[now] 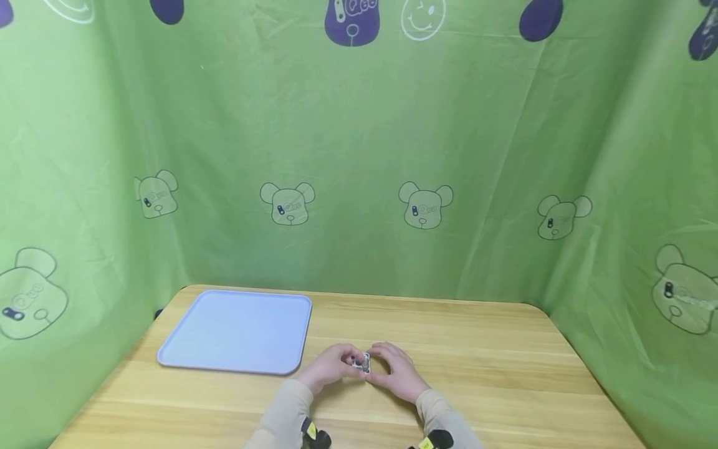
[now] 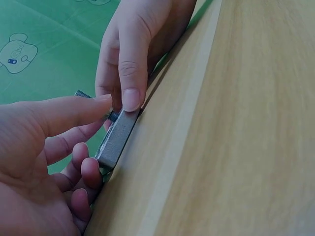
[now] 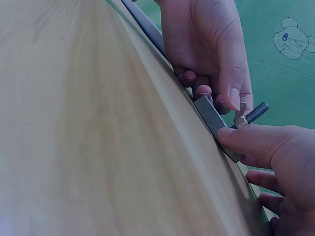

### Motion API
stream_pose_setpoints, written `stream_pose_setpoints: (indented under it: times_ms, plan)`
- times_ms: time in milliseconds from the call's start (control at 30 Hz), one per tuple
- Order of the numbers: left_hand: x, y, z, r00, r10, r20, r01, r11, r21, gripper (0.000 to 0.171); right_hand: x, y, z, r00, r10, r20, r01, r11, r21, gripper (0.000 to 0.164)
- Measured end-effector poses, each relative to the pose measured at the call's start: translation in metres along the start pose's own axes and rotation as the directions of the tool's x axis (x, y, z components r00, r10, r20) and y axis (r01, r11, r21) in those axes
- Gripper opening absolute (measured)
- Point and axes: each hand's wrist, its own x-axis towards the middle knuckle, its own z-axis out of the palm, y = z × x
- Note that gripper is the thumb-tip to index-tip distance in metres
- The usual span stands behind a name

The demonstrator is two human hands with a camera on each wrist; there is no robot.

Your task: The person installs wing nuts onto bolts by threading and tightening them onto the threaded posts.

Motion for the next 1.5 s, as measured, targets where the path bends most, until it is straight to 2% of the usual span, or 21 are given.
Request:
stream_pose_setpoints:
  times_ms: [400,600,967,1200,1500]
  plan:
    - [-0.0042,0.0045,0.0042,0.999,0.013,-0.032,-0.012,1.000,0.026,0.023,-0.0007,0.0003,0.0001,1.000,-0.003,0.005,0.003,1.000,0.004,0.058]
    - [-0.0039,0.0035,0.0061,0.999,-0.012,-0.050,0.014,0.999,0.038,0.019,-0.0019,-0.0004,0.0004,1.000,0.005,0.010,-0.005,1.000,0.009,0.058]
    - [-0.0034,0.0013,0.0064,1.000,-0.001,-0.020,0.002,0.999,0.045,0.015,-0.0035,0.0008,0.0018,1.000,-0.004,-0.008,0.004,1.000,0.001,0.058]
    - [-0.0044,0.0002,-0.0009,1.000,-0.020,-0.001,0.020,0.998,-0.059,0.037,-0.0038,-0.0017,-0.0004,1.000,0.020,0.006,-0.021,1.000,0.006,0.058]
    - [-0.0031,-0.0032,-0.0029,1.000,-0.021,-0.011,0.020,0.998,-0.058,0.030,-0.0018,-0.0015,-0.0005,1.000,0.013,0.014,-0.013,1.000,0.004,0.059]
